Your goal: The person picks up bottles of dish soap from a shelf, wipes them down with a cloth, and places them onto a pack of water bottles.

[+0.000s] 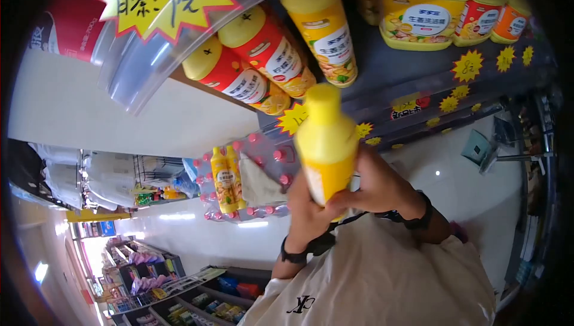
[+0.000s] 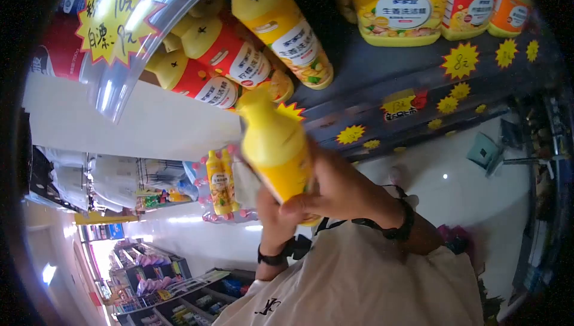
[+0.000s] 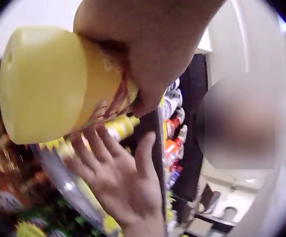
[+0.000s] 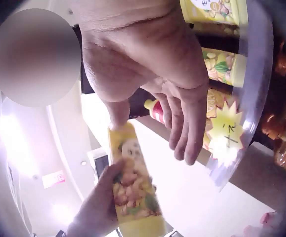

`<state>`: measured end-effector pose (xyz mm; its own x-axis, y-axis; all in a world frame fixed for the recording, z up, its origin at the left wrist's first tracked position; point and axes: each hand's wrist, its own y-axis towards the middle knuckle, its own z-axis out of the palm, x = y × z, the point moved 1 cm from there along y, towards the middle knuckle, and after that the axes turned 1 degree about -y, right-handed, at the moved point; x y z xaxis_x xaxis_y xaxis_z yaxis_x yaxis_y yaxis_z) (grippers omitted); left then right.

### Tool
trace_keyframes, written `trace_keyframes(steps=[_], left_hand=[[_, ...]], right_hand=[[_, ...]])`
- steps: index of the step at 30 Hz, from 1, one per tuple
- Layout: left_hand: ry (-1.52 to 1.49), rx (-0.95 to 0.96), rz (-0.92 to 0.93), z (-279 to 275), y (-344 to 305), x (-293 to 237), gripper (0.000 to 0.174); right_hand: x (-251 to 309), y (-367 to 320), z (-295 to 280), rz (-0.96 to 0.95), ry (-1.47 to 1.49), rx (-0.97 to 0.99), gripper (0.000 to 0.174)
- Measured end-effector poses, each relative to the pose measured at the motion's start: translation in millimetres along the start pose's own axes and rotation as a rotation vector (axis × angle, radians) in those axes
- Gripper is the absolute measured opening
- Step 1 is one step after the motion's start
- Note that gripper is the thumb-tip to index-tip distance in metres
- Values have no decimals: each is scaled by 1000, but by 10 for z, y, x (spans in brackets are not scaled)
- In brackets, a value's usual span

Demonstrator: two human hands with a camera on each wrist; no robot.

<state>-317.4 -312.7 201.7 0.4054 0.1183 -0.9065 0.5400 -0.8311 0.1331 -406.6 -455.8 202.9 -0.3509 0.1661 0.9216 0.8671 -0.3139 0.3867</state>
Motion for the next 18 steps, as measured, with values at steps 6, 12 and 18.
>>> trace_keyframes(steps=[6,12,18], left_hand=[[-378,284,-8,486,294,70,60],[-745,441,-168,664,349,148,74],[-614,530,-177,720,529,177,77]], right_hand=[[82,-174,-253,164,92,-411,62],[69,-236,-380,83,339,-646,59],[197,-247,-550,24,-12,-624,63]])
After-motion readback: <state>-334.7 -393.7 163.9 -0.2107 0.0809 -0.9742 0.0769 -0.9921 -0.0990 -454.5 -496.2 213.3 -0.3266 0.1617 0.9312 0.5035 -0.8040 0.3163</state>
